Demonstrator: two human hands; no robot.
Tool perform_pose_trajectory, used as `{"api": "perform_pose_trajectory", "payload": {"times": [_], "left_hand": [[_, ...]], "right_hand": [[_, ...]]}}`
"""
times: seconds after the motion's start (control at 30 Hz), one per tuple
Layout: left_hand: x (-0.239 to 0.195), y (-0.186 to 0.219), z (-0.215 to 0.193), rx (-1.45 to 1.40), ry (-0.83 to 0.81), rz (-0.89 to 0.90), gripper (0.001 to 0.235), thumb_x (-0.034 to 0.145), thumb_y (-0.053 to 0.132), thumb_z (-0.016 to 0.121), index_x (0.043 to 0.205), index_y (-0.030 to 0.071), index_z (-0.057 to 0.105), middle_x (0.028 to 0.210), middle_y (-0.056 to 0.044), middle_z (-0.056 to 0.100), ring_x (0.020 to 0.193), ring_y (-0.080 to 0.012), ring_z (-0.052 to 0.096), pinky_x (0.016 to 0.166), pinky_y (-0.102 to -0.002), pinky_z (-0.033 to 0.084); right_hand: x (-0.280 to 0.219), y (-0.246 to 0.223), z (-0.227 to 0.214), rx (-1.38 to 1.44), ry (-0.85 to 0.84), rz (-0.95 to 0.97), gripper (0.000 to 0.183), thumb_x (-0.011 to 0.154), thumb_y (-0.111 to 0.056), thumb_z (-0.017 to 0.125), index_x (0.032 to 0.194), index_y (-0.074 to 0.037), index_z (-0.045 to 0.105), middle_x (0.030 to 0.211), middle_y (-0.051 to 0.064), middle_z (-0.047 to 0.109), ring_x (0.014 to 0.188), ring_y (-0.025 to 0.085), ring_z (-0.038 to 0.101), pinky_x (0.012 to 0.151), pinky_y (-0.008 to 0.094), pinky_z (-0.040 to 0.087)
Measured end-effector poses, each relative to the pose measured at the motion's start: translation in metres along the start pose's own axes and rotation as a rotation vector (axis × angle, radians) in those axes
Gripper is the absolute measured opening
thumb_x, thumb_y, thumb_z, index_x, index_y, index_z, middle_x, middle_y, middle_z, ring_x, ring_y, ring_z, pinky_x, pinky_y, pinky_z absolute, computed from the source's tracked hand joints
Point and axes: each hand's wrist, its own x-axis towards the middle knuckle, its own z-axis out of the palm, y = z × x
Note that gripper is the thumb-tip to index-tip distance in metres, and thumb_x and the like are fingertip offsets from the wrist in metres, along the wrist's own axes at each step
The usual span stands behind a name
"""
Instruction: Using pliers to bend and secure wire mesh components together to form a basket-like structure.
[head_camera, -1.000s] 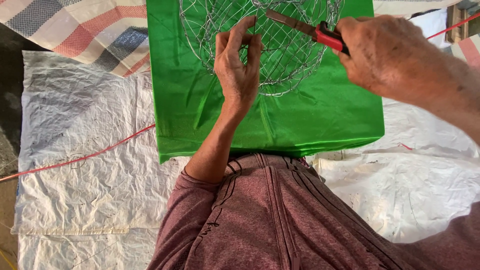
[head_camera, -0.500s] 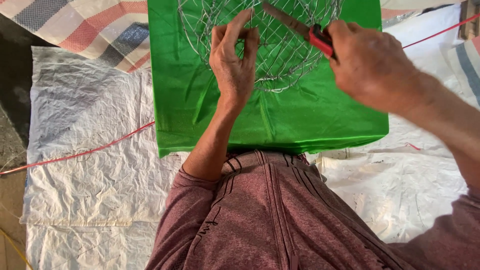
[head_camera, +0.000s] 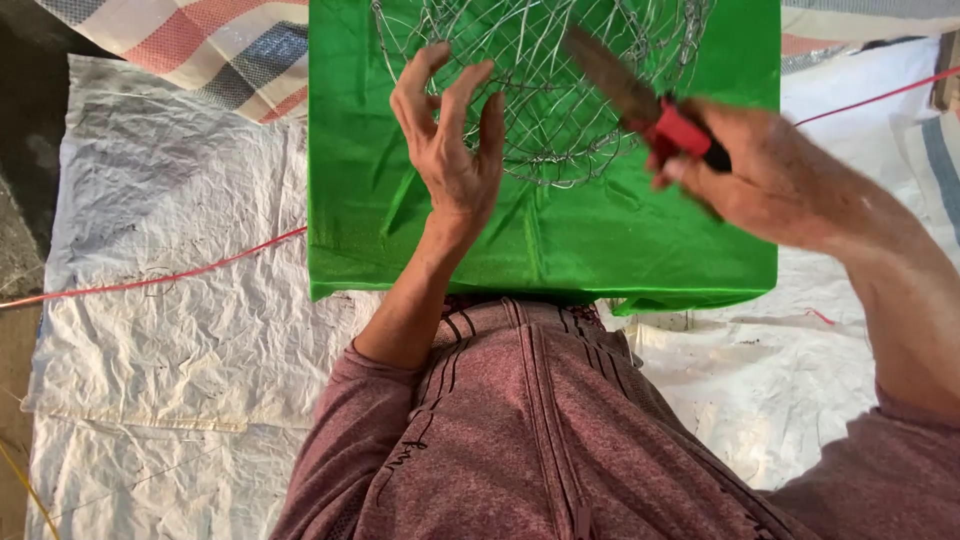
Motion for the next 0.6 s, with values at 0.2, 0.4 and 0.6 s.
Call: {"api": "perform_pose_trajectory", "payload": {"times": [0.2,0.4,0.6], "left_hand": [[-0.006,0.002,-0.005,0.009,0.02,-0.111,0.024,0.098,0.025,0.075,0.122,0.028,0.069,0.161,0.003,0.032,0.153,-0.0243,0.032,0.125,-0.056,0.042],[0.01,0.001,-0.011,0.044,-0.146,-0.101,0.026,0.094,0.024,0.08,0.121,0.027,0.078,0.165,-0.003,0.02,0.161,-0.0356,0.014,0.139,-0.065,0.016],[0.032,0.003,-0.017,0.003,-0.265,-0.041,0.022,0.102,0.039,0.073,0.106,0.022,0.086,0.162,-0.006,0.02,0.158,-0.0342,0.011,0.132,-0.061,0.017]], "right_hand": [[0.005,-0.038,0.01,0.609,-0.098,0.195,0.03,0.091,-0.008,0.06,0.118,0.004,0.064,0.097,0.02,0.078,0.082,0.03,0.077,0.061,0.043,0.066],[0.019,-0.02,0.024,1.022,-0.202,0.161,0.038,0.088,-0.014,0.066,0.119,0.007,0.06,0.103,0.024,0.073,0.09,0.04,0.078,0.067,0.051,0.069],[0.034,-0.018,0.052,1.503,-0.368,-0.067,0.051,0.094,-0.013,0.077,0.133,0.01,0.053,0.108,0.022,0.068,0.093,0.034,0.072,0.076,0.052,0.066]]}}
